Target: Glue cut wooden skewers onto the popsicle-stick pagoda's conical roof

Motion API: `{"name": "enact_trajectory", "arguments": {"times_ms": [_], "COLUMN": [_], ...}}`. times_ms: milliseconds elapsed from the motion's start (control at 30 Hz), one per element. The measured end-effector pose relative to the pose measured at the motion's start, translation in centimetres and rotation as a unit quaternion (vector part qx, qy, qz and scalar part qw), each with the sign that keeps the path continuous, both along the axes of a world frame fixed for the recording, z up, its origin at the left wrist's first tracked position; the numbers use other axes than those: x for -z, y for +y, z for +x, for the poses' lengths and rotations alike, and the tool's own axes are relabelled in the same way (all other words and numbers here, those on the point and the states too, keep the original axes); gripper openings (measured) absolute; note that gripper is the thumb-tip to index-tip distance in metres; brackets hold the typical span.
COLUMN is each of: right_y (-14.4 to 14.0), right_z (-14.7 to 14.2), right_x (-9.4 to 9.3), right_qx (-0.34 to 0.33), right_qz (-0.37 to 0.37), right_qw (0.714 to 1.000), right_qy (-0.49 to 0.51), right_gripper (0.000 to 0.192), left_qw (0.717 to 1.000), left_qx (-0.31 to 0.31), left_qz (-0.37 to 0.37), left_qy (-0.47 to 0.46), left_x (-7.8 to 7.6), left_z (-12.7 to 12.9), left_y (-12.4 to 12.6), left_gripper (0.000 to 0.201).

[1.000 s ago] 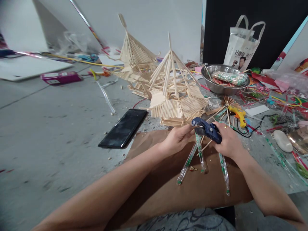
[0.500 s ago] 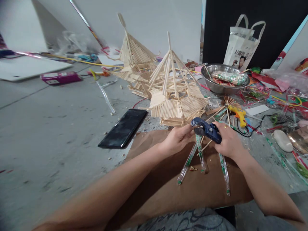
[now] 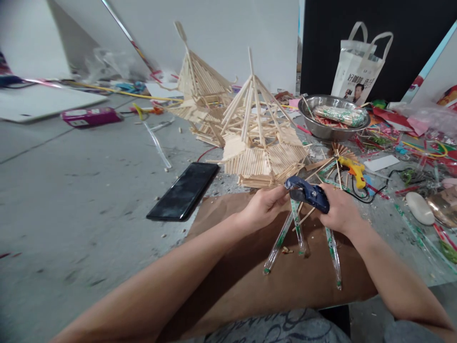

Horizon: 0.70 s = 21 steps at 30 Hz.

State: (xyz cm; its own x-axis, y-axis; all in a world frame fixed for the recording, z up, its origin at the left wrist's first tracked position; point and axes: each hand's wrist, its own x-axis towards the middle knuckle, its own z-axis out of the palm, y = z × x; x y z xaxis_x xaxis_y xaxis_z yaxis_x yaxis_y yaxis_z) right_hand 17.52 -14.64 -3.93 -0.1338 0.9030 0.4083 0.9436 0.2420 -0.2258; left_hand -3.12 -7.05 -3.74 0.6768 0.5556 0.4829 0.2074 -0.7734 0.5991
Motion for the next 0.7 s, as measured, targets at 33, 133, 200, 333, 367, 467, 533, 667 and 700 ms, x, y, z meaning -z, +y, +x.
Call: {"name": "enact_trajectory", "arguments": {"times_ms": [33, 133, 200, 333, 367, 467, 533, 667, 700], "right_y": [-0.01, -0.04, -0.02, 0.11, 0.15, 0.22, 0.26, 0.57, 0.73], "right_z": [-0.04, -0.11, -0.11, -0.08, -0.11, -0.41, -0.7, -0.7, -0.46], "right_x": [-0.06, -0.2, -0.22, 0.0, 0.09, 0.28, 0.29, 0.16, 0.16], "right_qx": [0.002, 0.011, 0.02, 0.036, 0.038, 0.053, 0.07, 0.123, 0.143], "right_qz": [-0.002, -0.009, -0.02, -0.033, -0.039, -0.061, -0.073, -0.074, -0.072], "right_qw": [1.0, 1.0, 0.999, 0.998, 0.998, 0.997, 0.995, 0.989, 0.987], "right_qy": [0.0, -0.01, -0.02, -0.025, -0.023, -0.009, 0.003, 0.03, 0.032], "right_gripper": [0.038, 0.036, 0.035, 0.033, 0.033, 0.031, 0.028, 0.025, 0.027], "left_qw": [1.0, 1.0, 0.999, 0.998, 0.998, 0.996, 0.995, 0.987, 0.982], "left_qx": [-0.001, 0.002, 0.001, -0.017, -0.022, -0.029, -0.032, -0.035, -0.033], "left_qz": [-0.004, -0.019, -0.029, -0.05, -0.057, -0.074, -0.086, -0.153, -0.178], "left_qy": [0.0, 0.006, 0.013, 0.028, 0.03, 0.032, 0.024, -0.039, -0.062], "left_x": [0.01, 0.07, 0.16, 0.45, 0.51, 0.58, 0.53, 0.22, 0.11], "left_z": [0.0, 0.02, 0.05, 0.16, 0.21, 0.42, 0.57, 0.69, 0.67], "left_y": [-0.01, -0.04, -0.06, -0.08, -0.07, -0.05, -0.05, -0.17, -0.23], "left_gripper": [0.025, 0.025, 0.024, 0.024, 0.024, 0.025, 0.026, 0.027, 0.026]}}
